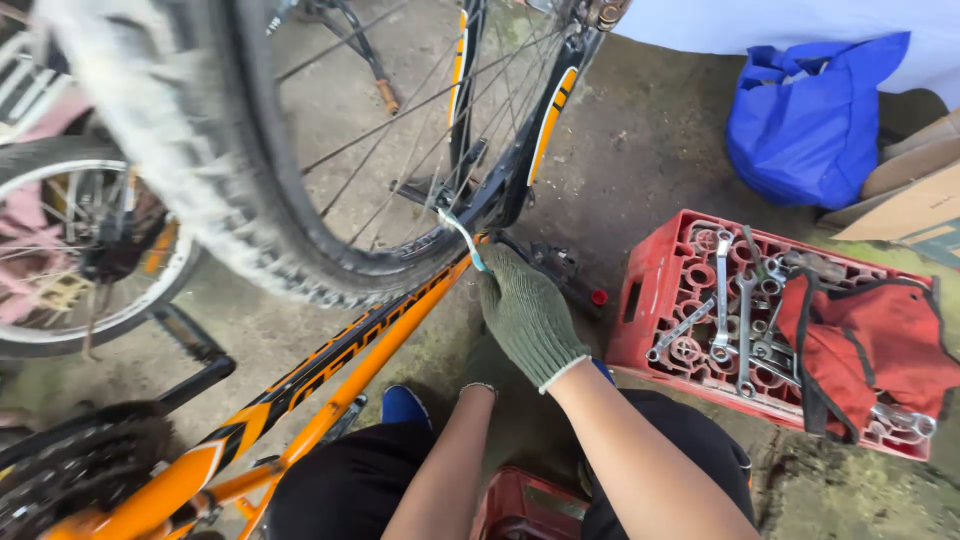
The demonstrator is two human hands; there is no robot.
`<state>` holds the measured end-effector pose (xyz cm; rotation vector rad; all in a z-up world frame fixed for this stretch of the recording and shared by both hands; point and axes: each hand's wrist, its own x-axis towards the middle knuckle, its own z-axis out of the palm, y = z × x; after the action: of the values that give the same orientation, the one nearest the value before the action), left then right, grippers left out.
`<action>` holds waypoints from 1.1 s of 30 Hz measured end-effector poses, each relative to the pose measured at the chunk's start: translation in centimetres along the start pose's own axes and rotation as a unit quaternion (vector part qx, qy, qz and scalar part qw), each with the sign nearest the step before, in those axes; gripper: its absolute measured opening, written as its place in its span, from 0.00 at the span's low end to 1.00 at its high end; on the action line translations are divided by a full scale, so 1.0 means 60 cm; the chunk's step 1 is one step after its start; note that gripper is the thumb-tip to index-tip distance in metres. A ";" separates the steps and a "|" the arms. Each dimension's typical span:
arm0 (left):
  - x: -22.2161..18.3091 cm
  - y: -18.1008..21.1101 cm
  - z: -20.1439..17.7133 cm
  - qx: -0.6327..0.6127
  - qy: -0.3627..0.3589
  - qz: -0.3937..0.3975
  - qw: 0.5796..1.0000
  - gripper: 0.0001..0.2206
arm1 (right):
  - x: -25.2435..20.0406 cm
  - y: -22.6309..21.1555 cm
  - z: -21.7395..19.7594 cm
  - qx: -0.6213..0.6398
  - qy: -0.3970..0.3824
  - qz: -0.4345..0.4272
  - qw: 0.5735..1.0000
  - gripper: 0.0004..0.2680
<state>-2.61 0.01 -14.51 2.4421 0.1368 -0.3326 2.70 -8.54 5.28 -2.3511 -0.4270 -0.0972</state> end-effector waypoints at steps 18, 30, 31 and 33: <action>-0.302 0.263 -0.508 -0.061 0.449 0.300 0.839 0.17 | -0.053 -0.086 -0.031 0.080 0.054 0.006 0.995 0.10; -0.183 0.261 -0.556 -0.138 0.471 0.264 0.830 0.32 | -0.030 -0.026 0.000 0.091 0.021 0.021 0.995 0.10; -0.183 0.259 -0.548 -0.139 0.470 0.265 0.831 0.32 | -0.027 -0.013 0.012 0.090 0.021 0.022 0.996 0.10; -0.180 0.254 -0.534 -0.154 0.480 0.239 0.830 0.26 | -0.017 0.014 0.034 0.030 0.058 -0.005 0.998 0.09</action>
<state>-3.71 8.25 21.64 1.9955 -0.0029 1.0761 1.93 -7.99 3.04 -2.2713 -0.3786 -0.2218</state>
